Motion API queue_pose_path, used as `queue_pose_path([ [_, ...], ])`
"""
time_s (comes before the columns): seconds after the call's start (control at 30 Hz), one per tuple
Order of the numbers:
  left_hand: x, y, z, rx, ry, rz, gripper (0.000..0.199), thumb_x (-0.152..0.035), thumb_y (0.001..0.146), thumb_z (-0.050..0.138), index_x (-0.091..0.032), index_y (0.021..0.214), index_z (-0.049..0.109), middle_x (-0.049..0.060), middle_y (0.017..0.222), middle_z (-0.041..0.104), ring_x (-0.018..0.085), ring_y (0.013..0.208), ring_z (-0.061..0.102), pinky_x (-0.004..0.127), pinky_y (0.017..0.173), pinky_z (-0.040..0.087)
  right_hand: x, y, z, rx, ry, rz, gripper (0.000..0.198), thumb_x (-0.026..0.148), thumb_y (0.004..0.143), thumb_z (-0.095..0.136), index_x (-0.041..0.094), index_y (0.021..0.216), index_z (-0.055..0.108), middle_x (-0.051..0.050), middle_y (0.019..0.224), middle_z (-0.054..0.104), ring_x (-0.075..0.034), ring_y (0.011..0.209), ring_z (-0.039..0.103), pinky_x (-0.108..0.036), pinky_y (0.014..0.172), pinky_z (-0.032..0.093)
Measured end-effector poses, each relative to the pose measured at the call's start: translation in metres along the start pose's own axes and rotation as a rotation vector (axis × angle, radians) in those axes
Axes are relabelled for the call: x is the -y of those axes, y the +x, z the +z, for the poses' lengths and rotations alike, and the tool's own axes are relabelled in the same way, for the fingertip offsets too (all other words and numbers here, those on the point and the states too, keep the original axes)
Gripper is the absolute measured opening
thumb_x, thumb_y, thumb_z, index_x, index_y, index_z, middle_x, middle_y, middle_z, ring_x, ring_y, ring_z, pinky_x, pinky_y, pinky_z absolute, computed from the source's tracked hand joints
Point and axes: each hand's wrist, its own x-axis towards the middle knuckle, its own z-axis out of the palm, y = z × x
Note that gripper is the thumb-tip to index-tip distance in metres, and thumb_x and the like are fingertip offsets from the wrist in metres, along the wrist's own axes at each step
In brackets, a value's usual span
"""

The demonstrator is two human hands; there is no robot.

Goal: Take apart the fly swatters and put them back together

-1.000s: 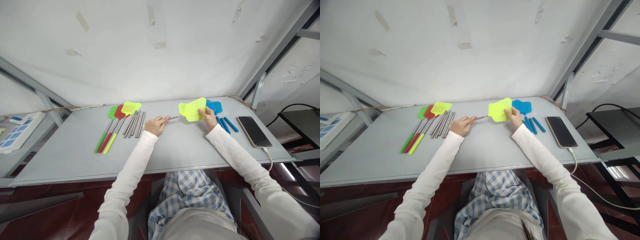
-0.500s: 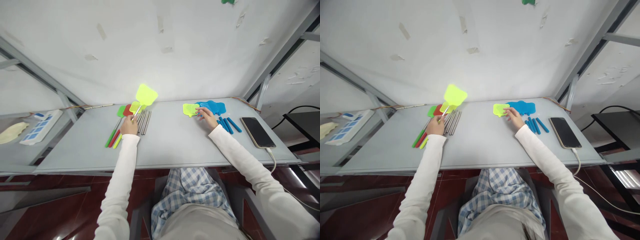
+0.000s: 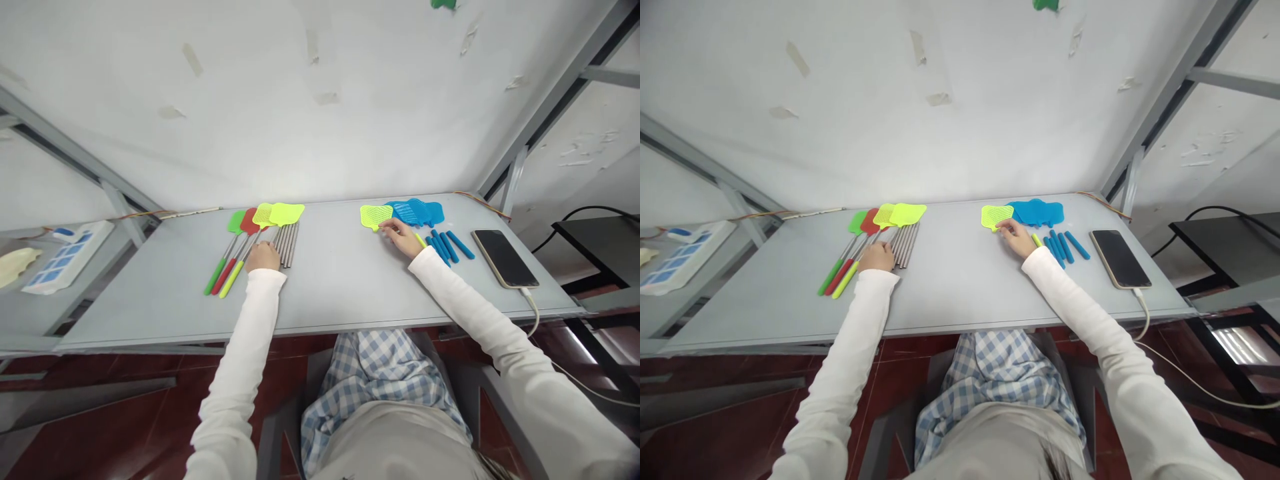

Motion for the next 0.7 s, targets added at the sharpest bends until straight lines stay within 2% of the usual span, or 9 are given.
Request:
queue_pose_path([
  [0.1,-0.003,-0.006,0.005,0.108,-0.045,0.051,0.027,-0.024,0.089,0.043,-0.016,0.103,0.064,0.02,0.111,0.063,0.032,0.104,0.059,0.044,0.086,0.046,-0.003,0.0,0.001,0.018,-0.058,-0.011,0.023,0.037,0.082,0.051,0.022,0.094,0.064,-0.003,0.095,0.066,-0.016,0.087,0.057,-0.031,0.078,0.046],
  [0.17,-0.004,-0.01,0.007,0.136,-0.082,0.064,0.027,-0.024,0.089,0.043,-0.017,0.106,0.063,0.017,0.109,0.064,0.03,0.107,0.058,0.042,0.09,0.045,-0.006,0.0,0.001,0.039,-0.114,-0.042,0.023,0.036,0.083,0.051,0.022,0.094,0.063,-0.004,0.098,0.066,-0.018,0.09,0.058,-0.034,0.083,0.046],
  [0.33,-0.001,-0.013,0.001,0.039,-0.117,0.008,0.032,-0.02,0.09,0.04,-0.016,0.114,0.06,0.017,0.116,0.058,0.028,0.112,0.056,0.041,0.095,0.043,-0.008,0.0,0.0,0.078,-0.24,-0.101,0.023,0.034,0.085,0.047,0.02,0.093,0.064,-0.006,0.1,0.064,-0.019,0.09,0.059,-0.037,0.085,0.046],
  [0.5,0.005,-0.01,-0.005,-0.03,-0.03,-0.065,0.039,-0.014,0.09,0.038,-0.013,0.126,0.052,0.022,0.128,0.048,0.03,0.109,0.058,0.044,0.092,0.045,0.001,-0.003,-0.001,0.112,-0.351,-0.101,0.025,0.028,0.087,0.044,0.019,0.093,0.066,-0.008,0.096,0.061,-0.019,0.087,0.057,-0.037,0.083,0.045],
  [0.6,0.007,-0.006,-0.002,-0.046,0.048,-0.081,0.046,-0.006,0.085,0.04,-0.011,0.13,0.048,0.025,0.129,0.046,0.033,0.111,0.057,0.046,0.091,0.045,0.003,-0.004,-0.002,0.128,-0.415,-0.118,0.027,0.026,0.087,0.044,0.017,0.096,0.068,-0.008,0.093,0.059,-0.019,0.081,0.055,-0.037,0.082,0.045],
  [0.7,0.012,0.0,0.004,-0.102,0.119,-0.054,0.047,-0.004,0.081,0.042,-0.005,0.127,0.051,0.028,0.126,0.048,0.039,0.119,0.049,0.05,0.094,0.041,0.0,-0.005,-0.001,0.138,-0.46,-0.147,0.03,0.027,0.089,0.044,0.016,0.102,0.068,-0.009,0.093,0.057,-0.019,0.081,0.053,-0.038,0.082,0.045],
])
